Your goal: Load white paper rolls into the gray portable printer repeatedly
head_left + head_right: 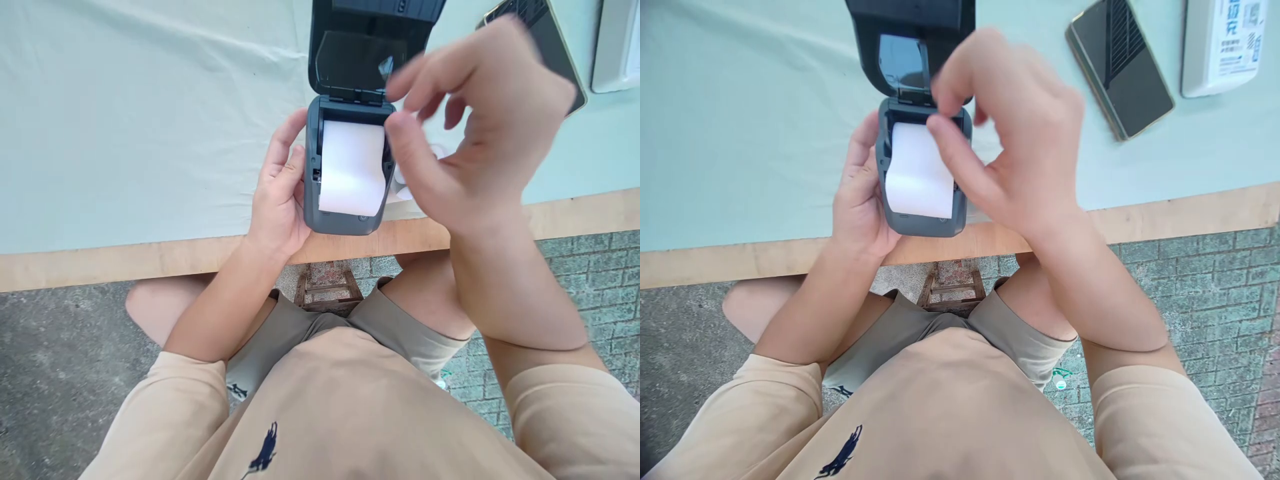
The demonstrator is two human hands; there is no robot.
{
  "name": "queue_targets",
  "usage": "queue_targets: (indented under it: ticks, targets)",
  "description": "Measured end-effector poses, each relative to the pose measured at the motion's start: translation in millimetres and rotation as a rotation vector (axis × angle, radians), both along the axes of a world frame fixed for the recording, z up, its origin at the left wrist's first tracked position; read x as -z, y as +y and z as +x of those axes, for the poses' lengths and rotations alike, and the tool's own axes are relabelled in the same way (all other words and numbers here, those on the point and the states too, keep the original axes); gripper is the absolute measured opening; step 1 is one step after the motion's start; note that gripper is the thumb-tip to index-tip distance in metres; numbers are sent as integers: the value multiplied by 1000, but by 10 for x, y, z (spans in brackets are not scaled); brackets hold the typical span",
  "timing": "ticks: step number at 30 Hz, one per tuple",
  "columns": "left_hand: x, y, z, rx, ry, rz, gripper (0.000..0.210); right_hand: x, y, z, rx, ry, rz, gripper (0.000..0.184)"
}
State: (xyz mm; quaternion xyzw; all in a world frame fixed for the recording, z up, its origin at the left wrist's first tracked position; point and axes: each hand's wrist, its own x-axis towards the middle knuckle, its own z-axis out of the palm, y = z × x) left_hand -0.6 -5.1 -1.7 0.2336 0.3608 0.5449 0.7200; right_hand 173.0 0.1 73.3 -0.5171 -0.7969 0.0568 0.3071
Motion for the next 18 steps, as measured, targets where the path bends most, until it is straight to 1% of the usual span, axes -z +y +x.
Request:
queue_targets:
  ticks: [2,3,5,7,10,11,14,16,18]
  targets:
    - [-14,-10,-3,10,22,-2,22,-29,30,-15,-14,-240,-165,10]
    - [-18,-16,-4,20,26,6,22,-43,39,-26,-1,-343,-264,11]
    - [-20,-28,-5,45,31,23,23,-67,43,-57,42,-475,-401,22]
    - [-22,-36,-2,62,57,20,24,-86,34,-97,68,-589,-462,28]
    - [-31,-38,4,70,105,3,25,-115,25,-151,86,-702,-487,29]
    - [-37,-37,6,72,112,-2,25,-129,21,-158,91,-692,-490,30]
    - [-56,-28,10,55,97,-12,25,-198,-23,-112,98,-575,-456,37]
    - [-69,-19,10,34,84,-24,26,-244,-74,-9,55,-409,-365,40]
    - [-76,-10,8,23,98,-39,26,-247,-106,153,39,-137,-254,39]
